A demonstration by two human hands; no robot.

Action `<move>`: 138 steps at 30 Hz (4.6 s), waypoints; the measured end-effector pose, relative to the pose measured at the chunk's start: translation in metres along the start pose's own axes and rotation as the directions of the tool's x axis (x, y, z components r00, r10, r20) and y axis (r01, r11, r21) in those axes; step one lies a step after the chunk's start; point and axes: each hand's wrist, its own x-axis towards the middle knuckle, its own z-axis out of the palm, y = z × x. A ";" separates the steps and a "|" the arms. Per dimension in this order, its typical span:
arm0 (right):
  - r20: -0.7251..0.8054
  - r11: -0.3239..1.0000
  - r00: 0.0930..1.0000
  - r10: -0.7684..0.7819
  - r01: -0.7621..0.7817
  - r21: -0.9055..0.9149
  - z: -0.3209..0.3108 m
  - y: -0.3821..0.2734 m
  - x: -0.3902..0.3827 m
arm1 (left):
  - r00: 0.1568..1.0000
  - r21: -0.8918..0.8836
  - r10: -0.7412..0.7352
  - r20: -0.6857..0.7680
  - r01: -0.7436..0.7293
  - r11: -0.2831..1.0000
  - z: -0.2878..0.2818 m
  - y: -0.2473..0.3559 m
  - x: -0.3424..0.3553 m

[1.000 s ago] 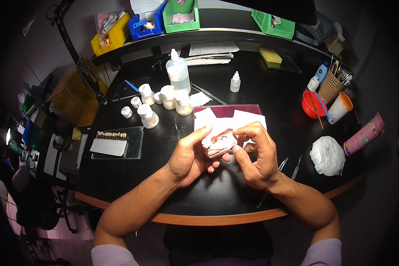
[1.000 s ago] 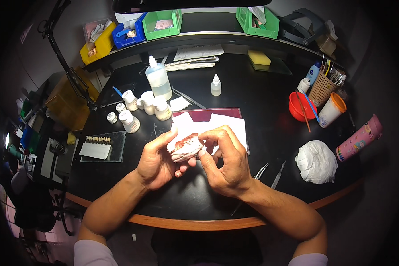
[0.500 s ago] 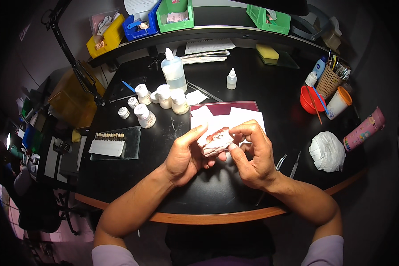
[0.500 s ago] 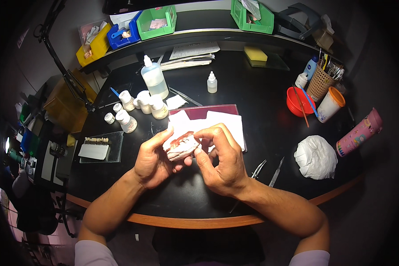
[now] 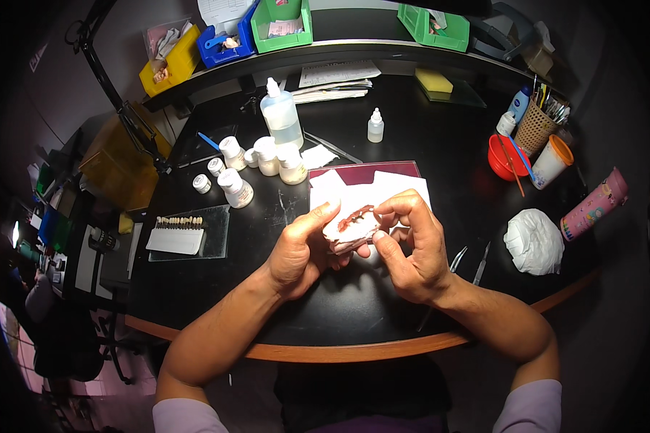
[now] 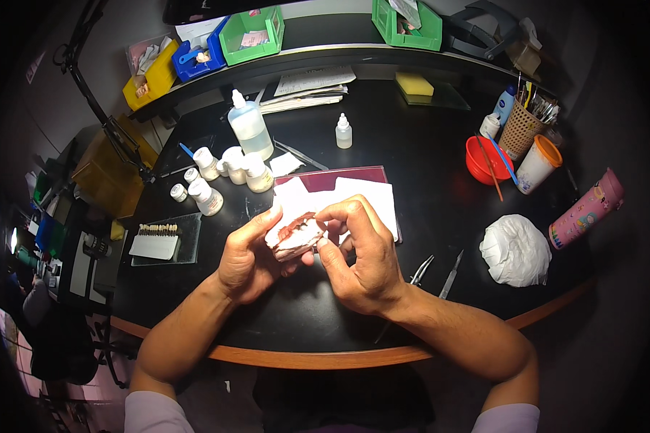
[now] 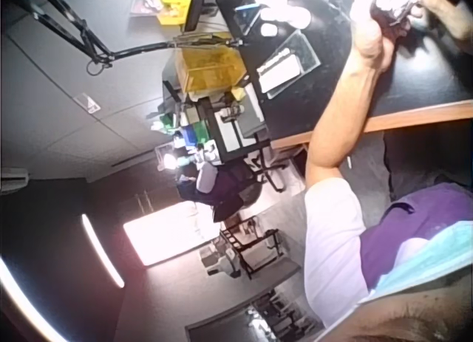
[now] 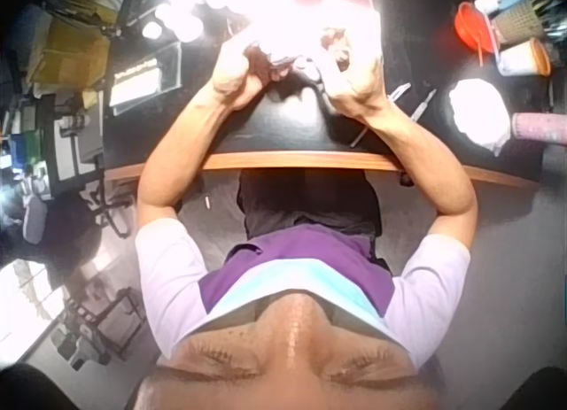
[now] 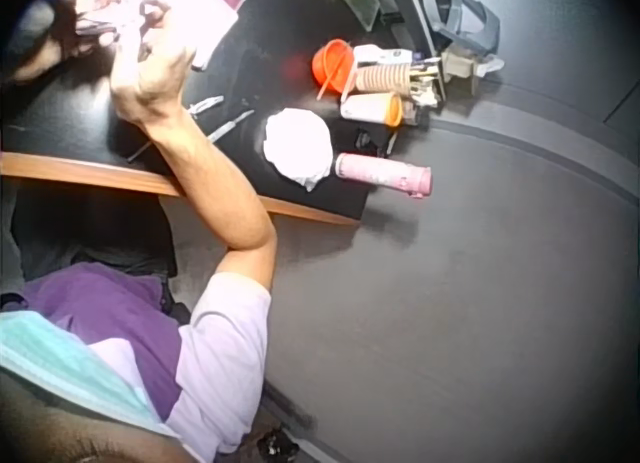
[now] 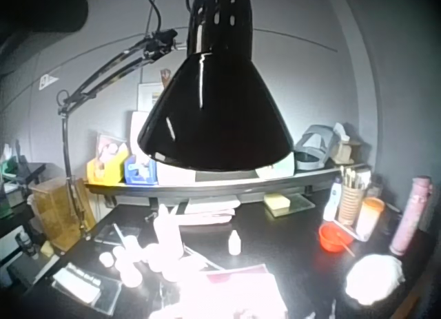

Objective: The person holds a dental cast and marks lines on its surface using a pen.

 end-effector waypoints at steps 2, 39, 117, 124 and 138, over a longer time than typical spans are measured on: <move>-0.001 1.000 1.000 0.005 -0.005 -0.006 -0.001 0.000 0.000 | 1.000 0.014 -0.007 -0.009 0.007 1.000 0.002 0.001 -0.001; 0.011 0.987 0.987 -0.160 0.160 -0.004 0.000 -0.003 0.002 | 0.999 -0.069 0.046 -0.001 -0.046 0.997 0.004 -0.005 0.001; -0.132 0.948 0.966 0.223 -0.184 0.260 -0.013 -0.010 0.011 | 0.988 0.044 -0.126 0.086 0.122 0.992 -0.005 0.000 0.001; -0.126 0.835 0.915 0.382 -0.284 0.471 -0.018 -0.006 0.011 | 0.995 0.097 -0.041 0.096 0.031 0.995 0.004 0.005 -0.001; 0.022 0.598 0.835 0.550 -0.413 0.687 -0.020 -0.002 0.014 | 0.994 0.052 -0.023 0.110 0.017 0.998 0.007 0.006 0.003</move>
